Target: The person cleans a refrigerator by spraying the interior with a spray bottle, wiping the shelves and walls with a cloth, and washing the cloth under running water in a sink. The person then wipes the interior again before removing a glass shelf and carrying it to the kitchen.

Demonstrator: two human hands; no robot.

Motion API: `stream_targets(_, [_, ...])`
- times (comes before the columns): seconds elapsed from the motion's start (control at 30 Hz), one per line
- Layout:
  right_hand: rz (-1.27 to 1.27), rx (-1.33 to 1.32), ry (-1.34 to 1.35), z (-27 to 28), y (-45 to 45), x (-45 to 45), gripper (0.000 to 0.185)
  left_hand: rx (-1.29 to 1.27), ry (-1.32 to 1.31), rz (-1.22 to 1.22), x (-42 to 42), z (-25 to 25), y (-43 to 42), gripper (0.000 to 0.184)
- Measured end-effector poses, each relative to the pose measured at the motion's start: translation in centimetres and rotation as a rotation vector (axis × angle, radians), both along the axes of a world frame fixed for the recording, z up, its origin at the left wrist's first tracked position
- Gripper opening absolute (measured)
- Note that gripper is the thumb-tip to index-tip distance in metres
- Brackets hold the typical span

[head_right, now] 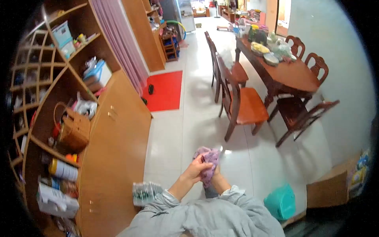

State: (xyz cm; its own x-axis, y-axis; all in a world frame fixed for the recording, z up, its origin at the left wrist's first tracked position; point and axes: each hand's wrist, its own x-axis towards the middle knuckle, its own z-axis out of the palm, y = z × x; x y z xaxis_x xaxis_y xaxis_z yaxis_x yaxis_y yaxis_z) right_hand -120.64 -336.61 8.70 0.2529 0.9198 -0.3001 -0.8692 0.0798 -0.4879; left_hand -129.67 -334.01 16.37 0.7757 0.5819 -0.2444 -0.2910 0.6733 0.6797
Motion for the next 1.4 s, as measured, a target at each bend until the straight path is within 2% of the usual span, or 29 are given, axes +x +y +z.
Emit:
stream_targets(0.07, [-0.047,-0.040,-0.025,1.9,7.1,1.2,0.056,-0.002,0.012,0.011,2.7,0.6,7.2,0.042])
stream_targets(0.17, [-0.141,-0.167,-0.272,8.5,16.8,0.0,0.063,-0.088,0.038,0.081,4.6,1.6,16.4,0.041])
stream_targets(0.27, [0.054,0.160,0.292,0.6,27.1,4.7,0.034,-0.084,0.084,0.173,5.1,3.1,24.9,0.040])
stream_targets(0.33, [0.115,0.096,0.179,1.4,32.6,5.8,0.034,-0.119,0.054,0.204,5.6,3.0,30.5,0.038])
stream_targets(0.43, [0.156,0.085,0.006,-2.0,42.6,7.3,0.033,-0.118,0.007,0.230,7.3,1.1,40.1,0.034])
stream_targets(0.5, [0.197,0.088,0.156,-3.3,49.3,9.0,0.032,-0.097,-0.033,0.214,8.7,0.0,46.9,0.034])
stream_targets(0.53, [0.216,0.093,0.228,-3.2,53.0,9.8,0.031,-0.083,-0.056,0.206,9.4,-0.2,50.5,0.033])
stream_targets(0.7, [0.040,0.039,0.060,0.0,69.7,14.6,0.028,-0.083,-0.078,0.126,14.2,2.5,67.9,0.037])
stream_targets(0.87, [-0.075,-0.015,-0.099,3.7,83.0,21.2,0.028,-0.047,-0.033,0.034,22.1,4.7,84.1,0.033])
stream_targets(1.07, [-0.187,-0.023,-0.173,3.7,100.8,32.1,0.028,0.018,0.021,-0.042,31.8,2.8,102.2,0.032])
stream_targets(1.2, [-0.334,-0.134,-0.038,2.8,115.0,39.2,0.027,0.141,0.233,0.085,37.6,1.7,115.2,0.029])
stream_targets(1.33, [-0.330,-0.166,-0.259,6.4,126.5,44.5,0.015,0.265,0.301,0.256,40.3,2.3,128.6,0.024])
stream_targets(1.4, [-0.267,-0.182,-0.282,8.1,131.4,47.2,0.014,0.326,0.344,0.349,41.4,3.7,134.7,0.021])
